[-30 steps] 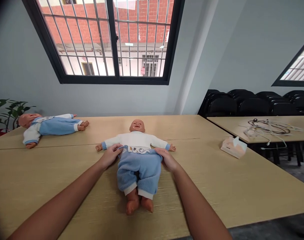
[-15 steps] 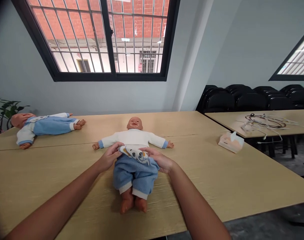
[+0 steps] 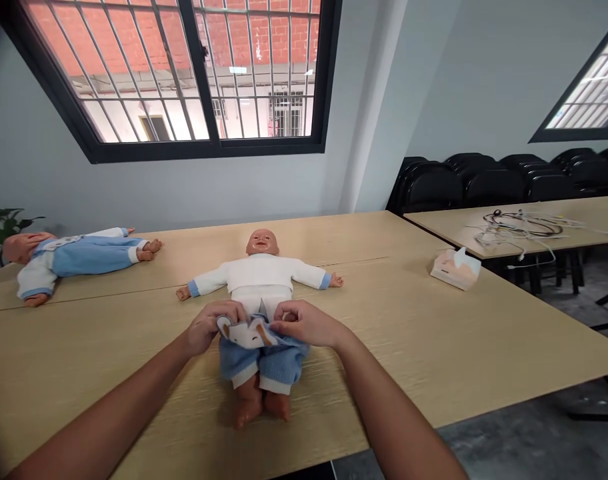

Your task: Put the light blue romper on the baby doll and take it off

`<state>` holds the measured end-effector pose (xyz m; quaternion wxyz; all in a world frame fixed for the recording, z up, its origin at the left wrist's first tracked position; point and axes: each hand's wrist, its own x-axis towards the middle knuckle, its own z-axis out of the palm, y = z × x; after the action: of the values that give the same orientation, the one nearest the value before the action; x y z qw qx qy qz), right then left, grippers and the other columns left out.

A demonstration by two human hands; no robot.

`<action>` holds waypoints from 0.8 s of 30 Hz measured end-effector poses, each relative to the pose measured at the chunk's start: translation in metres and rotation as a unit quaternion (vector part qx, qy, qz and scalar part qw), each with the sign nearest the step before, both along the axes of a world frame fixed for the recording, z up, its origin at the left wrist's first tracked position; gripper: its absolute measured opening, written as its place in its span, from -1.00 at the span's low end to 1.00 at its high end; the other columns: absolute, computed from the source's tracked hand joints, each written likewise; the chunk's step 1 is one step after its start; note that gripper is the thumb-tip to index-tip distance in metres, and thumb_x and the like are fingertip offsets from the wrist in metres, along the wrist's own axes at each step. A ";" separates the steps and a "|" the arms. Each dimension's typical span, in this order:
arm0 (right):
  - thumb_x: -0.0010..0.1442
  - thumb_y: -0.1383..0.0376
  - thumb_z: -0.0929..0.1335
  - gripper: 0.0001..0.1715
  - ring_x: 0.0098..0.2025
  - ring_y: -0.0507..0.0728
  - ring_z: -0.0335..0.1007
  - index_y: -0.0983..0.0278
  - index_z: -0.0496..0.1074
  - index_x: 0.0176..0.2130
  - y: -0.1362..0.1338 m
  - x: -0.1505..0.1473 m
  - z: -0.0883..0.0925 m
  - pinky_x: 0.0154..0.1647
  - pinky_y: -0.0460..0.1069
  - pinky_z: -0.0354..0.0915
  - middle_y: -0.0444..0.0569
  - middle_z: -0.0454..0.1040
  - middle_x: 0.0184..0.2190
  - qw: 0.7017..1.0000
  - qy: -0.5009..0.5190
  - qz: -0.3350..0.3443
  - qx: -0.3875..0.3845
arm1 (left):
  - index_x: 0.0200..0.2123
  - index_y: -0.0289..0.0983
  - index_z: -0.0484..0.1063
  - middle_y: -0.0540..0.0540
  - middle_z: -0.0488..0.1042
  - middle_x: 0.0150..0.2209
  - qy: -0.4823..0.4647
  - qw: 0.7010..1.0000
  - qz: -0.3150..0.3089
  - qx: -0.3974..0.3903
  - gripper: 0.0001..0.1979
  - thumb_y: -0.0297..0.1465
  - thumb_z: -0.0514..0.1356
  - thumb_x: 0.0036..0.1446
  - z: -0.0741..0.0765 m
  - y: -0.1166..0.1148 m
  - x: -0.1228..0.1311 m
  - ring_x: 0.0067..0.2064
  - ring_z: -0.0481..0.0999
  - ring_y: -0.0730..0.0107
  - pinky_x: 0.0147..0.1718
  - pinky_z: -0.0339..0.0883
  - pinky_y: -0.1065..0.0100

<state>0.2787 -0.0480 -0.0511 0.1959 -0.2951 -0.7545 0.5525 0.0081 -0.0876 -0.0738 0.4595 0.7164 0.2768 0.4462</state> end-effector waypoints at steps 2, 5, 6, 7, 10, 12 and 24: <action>0.33 0.12 0.36 -0.72 -0.41 0.02 0.33 0.26 0.56 -0.17 -0.001 0.004 0.002 -0.42 -0.09 0.26 -0.08 0.55 -0.30 1.000 0.006 0.007 -0.004 | -0.56 -0.24 0.43 -0.20 0.53 -0.42 0.015 0.999 -0.031 0.019 -0.50 0.03 0.14 0.20 0.004 -0.002 0.000 -0.34 0.48 0.12 -0.25 0.35 0.17; 0.27 0.30 0.33 -0.47 -0.32 0.04 0.43 0.14 0.46 0.21 -0.003 0.005 -0.001 -0.37 -0.08 0.35 -0.02 0.59 0.04 0.999 0.002 0.007 0.037 | -0.53 -0.23 0.48 -0.23 0.59 -0.41 0.054 0.993 -0.076 0.066 -0.40 0.11 0.05 0.29 0.007 -0.005 0.004 -0.33 0.53 0.10 -0.17 0.37 0.12; 0.23 0.36 0.33 -0.32 -0.32 0.04 0.43 0.10 0.38 0.30 -0.005 0.003 -0.003 -0.37 -0.08 0.36 -0.02 0.58 0.07 0.997 -0.001 0.000 0.072 | -0.52 -0.22 0.50 -0.24 0.61 -0.40 0.066 0.991 -0.086 0.082 -0.38 0.11 0.02 0.32 0.008 -0.005 0.005 -0.33 0.55 0.11 -0.15 0.37 0.11; 0.19 0.40 0.33 -0.22 -0.32 0.04 0.43 0.06 0.32 0.36 -0.006 0.001 -0.006 -0.36 -0.08 0.35 -0.04 0.59 0.06 0.994 -0.009 -0.004 0.109 | -0.51 -0.22 0.51 -0.24 0.63 -0.40 0.075 0.989 -0.092 0.093 -0.37 0.10 -0.01 0.35 0.009 -0.006 0.006 -0.33 0.56 0.12 -0.14 0.37 0.11; 0.18 0.46 0.33 -0.22 -0.34 0.06 0.40 0.05 0.37 0.33 -0.009 -0.006 -0.013 -0.32 -0.06 0.33 -0.09 0.61 -0.15 0.976 -0.053 0.017 0.210 | -0.48 -0.21 0.54 -0.23 0.65 -0.39 0.081 0.987 -0.090 0.105 -0.41 0.04 0.00 0.37 0.010 -0.006 0.006 -0.34 0.59 0.13 -0.13 0.39 0.13; 0.23 0.43 0.33 -0.39 -0.30 0.08 0.41 0.08 0.49 0.21 -0.010 -0.009 -0.016 -0.27 -0.05 0.32 -0.09 0.56 -0.22 0.965 -0.073 0.039 0.249 | -0.46 -0.21 0.57 -0.22 0.67 -0.38 0.085 0.987 -0.081 0.106 -0.43 0.01 0.01 0.37 0.010 -0.006 0.005 -0.32 0.60 0.13 -0.13 0.40 0.14; 0.45 0.07 0.26 -0.77 -0.40 0.07 0.31 0.16 0.29 -0.18 -0.008 -0.003 -0.010 -0.36 -0.01 0.27 -0.04 0.54 -0.18 0.972 0.169 -0.141 0.084 | -0.48 -0.25 0.54 -0.18 0.59 -0.44 0.098 0.994 0.000 0.052 -0.54 -0.06 0.08 0.22 -0.002 -0.002 -0.004 -0.38 0.51 0.18 -0.30 0.37 0.24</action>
<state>0.2758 -0.0559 -0.0609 0.4207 -0.2838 -0.7049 0.4955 0.0039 -0.0897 -0.0760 0.3922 0.7794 0.2970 0.3879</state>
